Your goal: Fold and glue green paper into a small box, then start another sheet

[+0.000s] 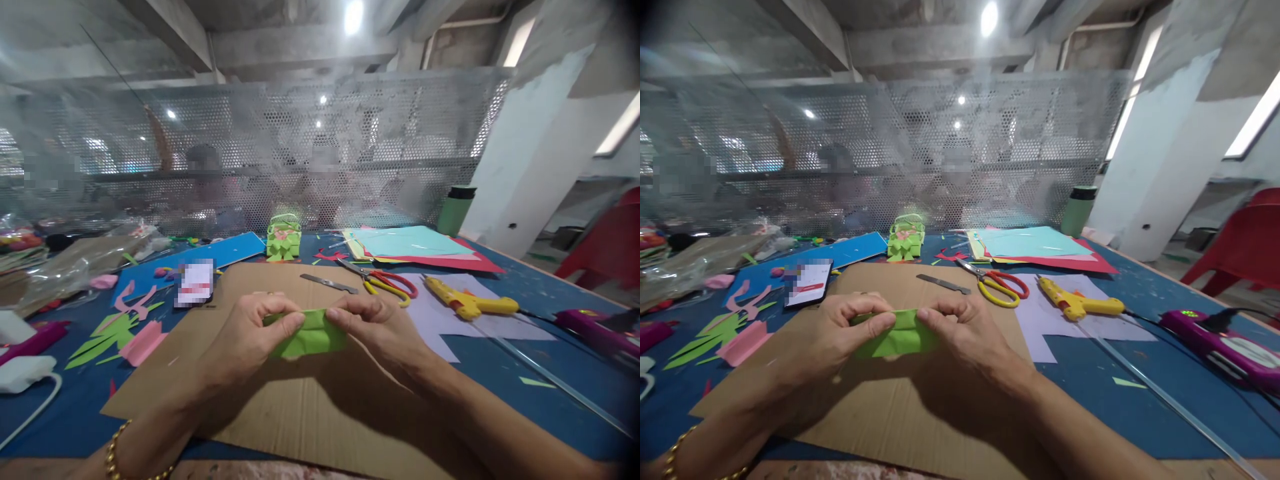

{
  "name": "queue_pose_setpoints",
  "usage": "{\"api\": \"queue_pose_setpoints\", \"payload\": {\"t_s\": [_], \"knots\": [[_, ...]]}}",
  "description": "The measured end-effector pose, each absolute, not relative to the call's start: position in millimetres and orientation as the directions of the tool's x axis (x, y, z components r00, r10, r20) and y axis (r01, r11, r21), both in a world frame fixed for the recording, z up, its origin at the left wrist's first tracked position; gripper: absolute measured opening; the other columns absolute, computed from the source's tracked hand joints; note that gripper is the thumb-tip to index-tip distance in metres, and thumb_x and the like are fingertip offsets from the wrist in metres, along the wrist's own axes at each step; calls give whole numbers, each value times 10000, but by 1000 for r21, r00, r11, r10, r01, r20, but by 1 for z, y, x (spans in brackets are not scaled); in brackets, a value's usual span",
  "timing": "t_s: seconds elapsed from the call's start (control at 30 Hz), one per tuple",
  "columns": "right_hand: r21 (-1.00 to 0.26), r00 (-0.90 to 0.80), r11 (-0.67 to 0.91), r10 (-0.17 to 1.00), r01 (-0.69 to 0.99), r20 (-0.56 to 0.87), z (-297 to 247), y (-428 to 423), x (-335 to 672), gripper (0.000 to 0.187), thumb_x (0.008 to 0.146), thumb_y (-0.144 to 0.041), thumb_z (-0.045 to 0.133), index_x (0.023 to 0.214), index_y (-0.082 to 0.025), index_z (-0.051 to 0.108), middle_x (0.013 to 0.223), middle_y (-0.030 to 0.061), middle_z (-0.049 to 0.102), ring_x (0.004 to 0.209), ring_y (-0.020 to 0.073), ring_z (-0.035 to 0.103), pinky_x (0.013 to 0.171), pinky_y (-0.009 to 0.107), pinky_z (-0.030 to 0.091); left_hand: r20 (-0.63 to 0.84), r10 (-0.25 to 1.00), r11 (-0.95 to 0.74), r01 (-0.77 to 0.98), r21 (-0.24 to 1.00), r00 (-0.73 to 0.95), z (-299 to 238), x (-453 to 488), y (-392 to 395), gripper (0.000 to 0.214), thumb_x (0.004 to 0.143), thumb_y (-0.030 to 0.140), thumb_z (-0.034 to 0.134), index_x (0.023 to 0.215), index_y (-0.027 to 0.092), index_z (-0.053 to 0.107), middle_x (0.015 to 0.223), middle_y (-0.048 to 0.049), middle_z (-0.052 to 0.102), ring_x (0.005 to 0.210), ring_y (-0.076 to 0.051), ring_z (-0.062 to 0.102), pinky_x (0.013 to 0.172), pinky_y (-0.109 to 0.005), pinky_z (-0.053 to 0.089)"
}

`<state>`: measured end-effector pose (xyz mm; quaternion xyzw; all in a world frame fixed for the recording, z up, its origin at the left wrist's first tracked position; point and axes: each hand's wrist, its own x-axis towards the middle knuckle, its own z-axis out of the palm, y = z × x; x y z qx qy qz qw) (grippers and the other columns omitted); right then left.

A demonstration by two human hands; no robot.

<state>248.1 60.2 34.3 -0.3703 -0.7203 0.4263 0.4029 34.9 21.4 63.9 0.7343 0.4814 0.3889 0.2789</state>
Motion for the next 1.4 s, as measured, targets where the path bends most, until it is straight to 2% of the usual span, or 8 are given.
{"api": "queue_pose_setpoints", "payload": {"t_s": [0.2, 0.4, 0.6, 0.87, 1.0, 1.1, 1.2, 1.4], "knots": [[-886, -491, 389, 840, 250, 230, 46, 57, 245, 334, 813, -498, 677, 791, -170, 736, 702, 22, 612, 616, 131, 491, 545, 244, 365, 324, 915, -403, 470, 786, 242, 62, 36, 20, 288, 871, 340, 585, 679, 157, 697, 673, -3, 589, 656, -143, 533, 625, -264, 377], [-856, -459, 425, 849, 294, 263, 46, 56, 244, 391, 852, -499, 607, 698, -160, 724, 647, 19, 581, 597, 132, 482, 531, 246, 354, 286, 930, -364, 482, 797, 230, 63, 42, 18, 291, 875, 340, 584, 692, 155, 713, 694, -19, 623, 672, -153, 545, 621, -265, 378], [-836, -422, 463, 848, 294, 321, 39, 57, 248, 393, 863, -500, 605, 671, -176, 720, 613, 9, 548, 583, 135, 449, 529, 257, 328, 168, 955, -246, 337, 909, 244, 59, 35, 20, 365, 906, 455, 561, 770, 146, 700, 675, -8, 574, 600, -139, 495, 537, -248, 365], [-809, -389, 478, 856, 343, 340, 46, 53, 242, 386, 854, -470, 583, 618, -180, 678, 586, 3, 516, 571, 132, 434, 520, 254, 323, 425, 887, -440, 606, 663, 179, 60, 38, 22, 346, 923, 309, 528, 601, 183, 556, 652, -3, 560, 699, -169, 508, 649, -279, 355], [-839, -396, 439, 867, 322, 302, 43, 54, 244, 380, 841, -468, 606, 612, -169, 662, 580, -5, 507, 565, 120, 425, 513, 248, 301, 277, 953, -302, 448, 841, 123, 60, 43, 17, 369, 947, 366, 528, 630, 180, 556, 650, 11, 521, 627, -140, 464, 575, -250, 339], [-892, -384, 374, 885, 254, 262, 38, 57, 247, 402, 840, -513, 621, 663, -159, 689, 583, -11, 509, 568, 115, 416, 520, 246, 297, 151, 987, -161, 235, 959, 58, 59, 42, 15, 400, 966, 495, 492, 815, 170, 669, 752, -24, 613, 629, -148, 523, 544, -242, 383], [-905, -381, 359, 888, 229, 256, 35, 59, 249, 427, 846, -540, 624, 691, -150, 703, 588, -12, 501, 571, 113, 402, 524, 250, 286, 145, 989, -147, 170, 974, 23, 58, 38, 19, 452, 951, 557, 516, 911, 153, 715, 856, -68, 675, 696, -165, 581, 574, -247, 436], [-918, -383, 340, 891, 203, 245, 41, 56, 247, 428, 808, -552, 671, 641, -157, 677, 584, -12, 500, 565, 116, 402, 522, 256, 289, 112, 985, -130, 139, 982, 128, 53, 37, 22, 339, 850, 476, 686, 760, 149, 688, 669, -23, 610, 604, -147, 556, 541, -251, 452]]}}
